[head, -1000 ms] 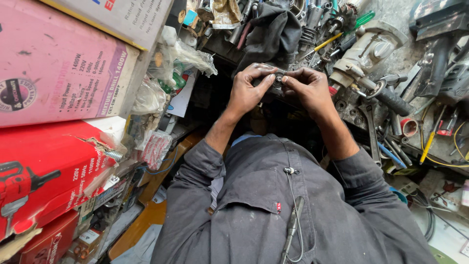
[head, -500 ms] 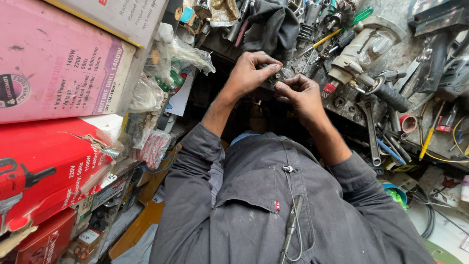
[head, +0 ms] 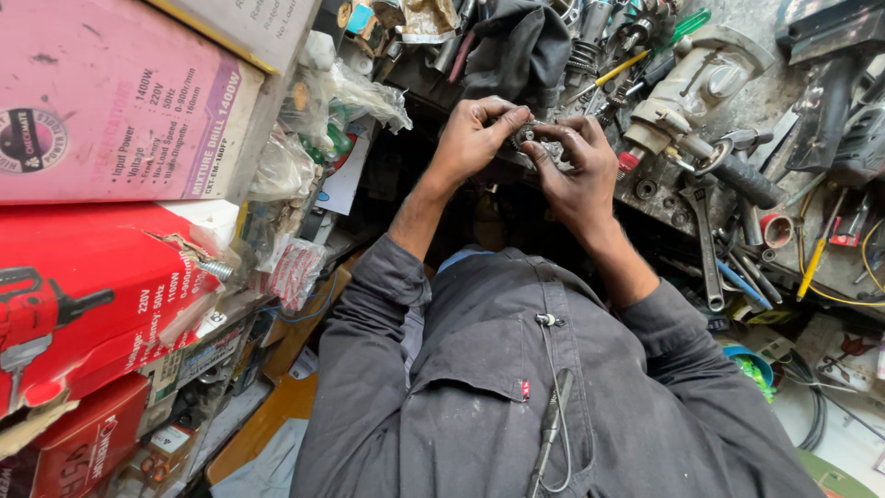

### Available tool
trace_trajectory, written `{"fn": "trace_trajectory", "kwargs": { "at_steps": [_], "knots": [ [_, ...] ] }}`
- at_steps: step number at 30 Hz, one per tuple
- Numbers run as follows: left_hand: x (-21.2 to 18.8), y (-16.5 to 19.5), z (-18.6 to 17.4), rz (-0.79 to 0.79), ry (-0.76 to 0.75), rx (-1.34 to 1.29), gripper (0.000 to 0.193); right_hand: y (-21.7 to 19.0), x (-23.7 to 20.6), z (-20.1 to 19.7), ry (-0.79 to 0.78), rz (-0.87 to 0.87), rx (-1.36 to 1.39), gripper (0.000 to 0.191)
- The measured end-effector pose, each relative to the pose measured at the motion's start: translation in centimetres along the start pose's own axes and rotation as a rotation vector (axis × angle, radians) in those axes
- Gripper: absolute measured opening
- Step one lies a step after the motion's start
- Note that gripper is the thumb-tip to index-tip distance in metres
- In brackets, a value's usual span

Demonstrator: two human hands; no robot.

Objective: The person works at a cluttered repair bench fitting gears and small metal components into a power tool gearbox housing. They press a gear onto a shaft by hand, use an adjustable wrench to tighten a part, and finally seat the geared shaft assembly into the round housing.

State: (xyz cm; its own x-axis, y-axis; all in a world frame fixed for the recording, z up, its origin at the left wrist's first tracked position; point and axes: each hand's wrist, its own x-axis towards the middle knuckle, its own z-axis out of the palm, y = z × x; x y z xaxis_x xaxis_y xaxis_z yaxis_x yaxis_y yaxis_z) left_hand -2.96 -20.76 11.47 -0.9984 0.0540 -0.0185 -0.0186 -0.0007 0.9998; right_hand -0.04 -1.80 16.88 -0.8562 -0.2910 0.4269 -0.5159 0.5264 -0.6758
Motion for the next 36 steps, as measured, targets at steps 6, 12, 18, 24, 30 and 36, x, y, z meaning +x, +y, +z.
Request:
{"fn": "trace_trajectory", "kwargs": {
  "at_steps": [6, 12, 18, 24, 30, 36],
  "knots": [
    [-3.4, 1.4, -0.1, 0.250, 0.004, 0.036, 0.036, -0.4, 1.3, 0.0, -0.045, -0.124, -0.107, 0.019],
    [-4.3, 2.9, 0.7, 0.427, 0.029, 0.256, 0.068, 0.0, 1.7, -0.3, -0.114, -0.175, -0.148, 0.019],
    [-4.1, 2.5, 1.1, 0.327, 0.093, 0.327, 0.054, 0.9, 3.0, -1.3, -0.225, -0.303, -0.118, 0.021],
    [-4.2, 2.5, 1.6, 0.321, 0.150, 0.326, 0.052, 1.8, 2.3, -2.5, -0.201, -0.175, 0.023, 0.024],
    [-4.4, 3.6, 1.7, 0.370, 0.174, 0.386, 0.049, 3.5, -0.3, -2.6, -0.004, 0.093, 0.161, 0.018],
    [-5.2, 5.0, 0.7, 0.401, 0.243, 0.372, 0.047, 6.0, -2.6, -2.7, 0.040, 0.241, 0.372, 0.014]
  ]
}}
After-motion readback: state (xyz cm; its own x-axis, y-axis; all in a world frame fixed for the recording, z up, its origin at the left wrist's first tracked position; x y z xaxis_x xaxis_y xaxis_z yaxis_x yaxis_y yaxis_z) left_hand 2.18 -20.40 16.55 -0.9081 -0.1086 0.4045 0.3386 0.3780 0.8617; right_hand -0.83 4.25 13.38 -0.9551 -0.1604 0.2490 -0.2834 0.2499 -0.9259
